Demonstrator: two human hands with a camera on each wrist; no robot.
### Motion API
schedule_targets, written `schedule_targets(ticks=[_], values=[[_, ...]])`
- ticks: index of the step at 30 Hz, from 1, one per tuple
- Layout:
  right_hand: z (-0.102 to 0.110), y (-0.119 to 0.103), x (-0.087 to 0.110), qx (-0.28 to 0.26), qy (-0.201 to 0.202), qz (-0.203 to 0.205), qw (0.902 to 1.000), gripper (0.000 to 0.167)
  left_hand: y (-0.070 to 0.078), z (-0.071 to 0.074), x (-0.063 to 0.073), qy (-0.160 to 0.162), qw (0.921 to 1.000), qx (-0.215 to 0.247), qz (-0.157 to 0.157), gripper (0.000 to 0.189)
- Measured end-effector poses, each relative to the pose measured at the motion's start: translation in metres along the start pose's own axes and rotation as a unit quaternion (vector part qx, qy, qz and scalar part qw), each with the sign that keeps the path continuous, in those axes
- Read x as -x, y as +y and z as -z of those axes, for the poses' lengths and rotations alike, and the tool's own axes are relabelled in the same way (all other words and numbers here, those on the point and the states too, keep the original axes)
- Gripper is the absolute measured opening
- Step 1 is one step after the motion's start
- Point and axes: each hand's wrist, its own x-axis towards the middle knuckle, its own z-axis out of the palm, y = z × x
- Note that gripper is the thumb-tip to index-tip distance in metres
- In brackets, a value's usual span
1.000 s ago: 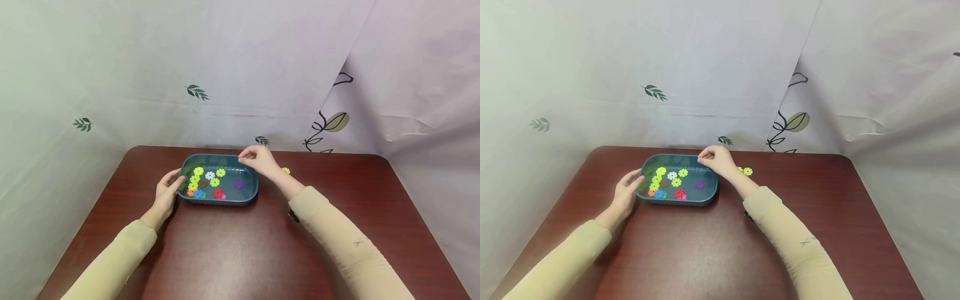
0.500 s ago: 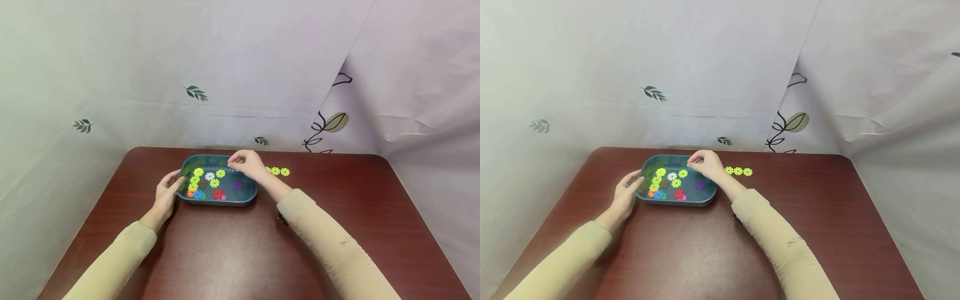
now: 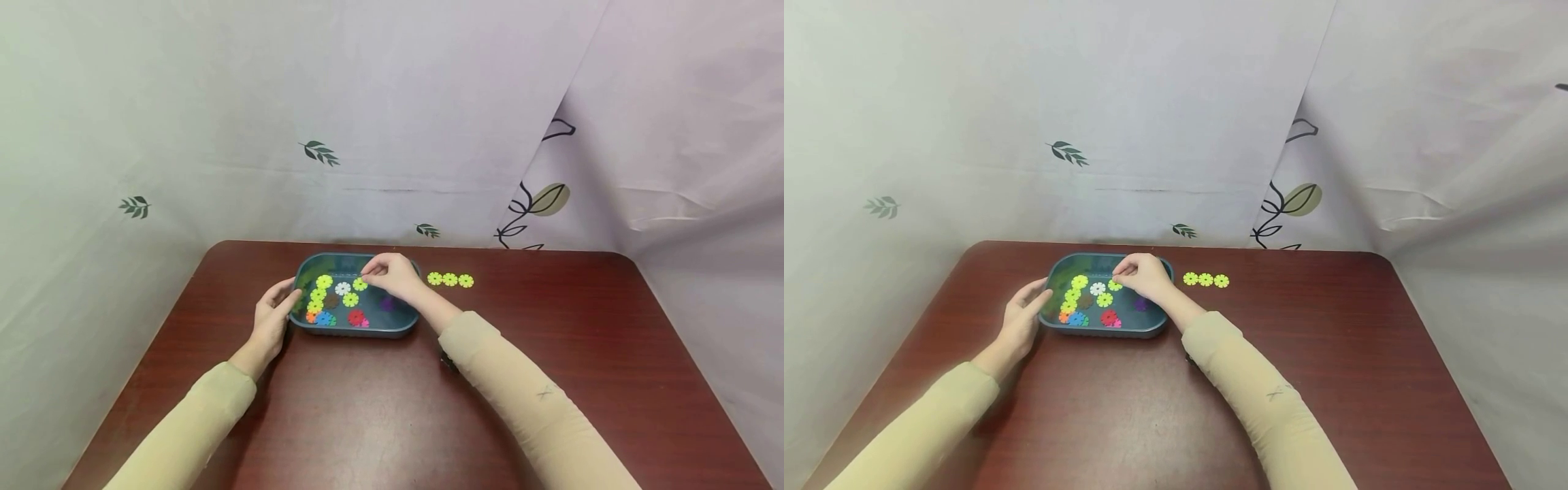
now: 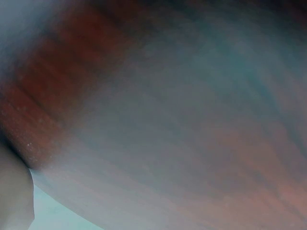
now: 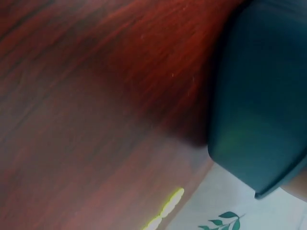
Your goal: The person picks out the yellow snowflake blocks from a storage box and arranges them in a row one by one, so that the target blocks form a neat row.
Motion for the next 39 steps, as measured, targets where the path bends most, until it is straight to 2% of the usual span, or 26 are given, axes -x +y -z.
schedule_targets(ticks=[7,21,27,31,39], values=[[-0.012,0.002,-0.003,-0.006,-0.015,-0.010,0.9998,0.013,-0.001,0.002,0.000,0.002,0.9998,-0.019,0.000,0.044],[-0.025,0.001,-0.013,0.023,-0.052,-0.009,0.9983,0.015,0.000,0.001,0.000,-0.011,0.9999,-0.006,0.000,0.048],[-0.030,0.003,-0.017,0.044,-0.062,-0.004,0.9971,0.016,0.000,0.001,-0.001,-0.006,1.0000,-0.006,0.000,0.048],[-0.033,0.005,-0.017,0.051,-0.082,-0.009,0.9953,0.016,0.000,0.001,0.000,-0.007,1.0000,-0.003,-0.003,0.045],[-0.039,0.006,-0.017,0.118,-0.107,0.019,0.9871,0.018,0.002,0.003,0.002,-0.005,0.9997,-0.022,0.005,0.047]])
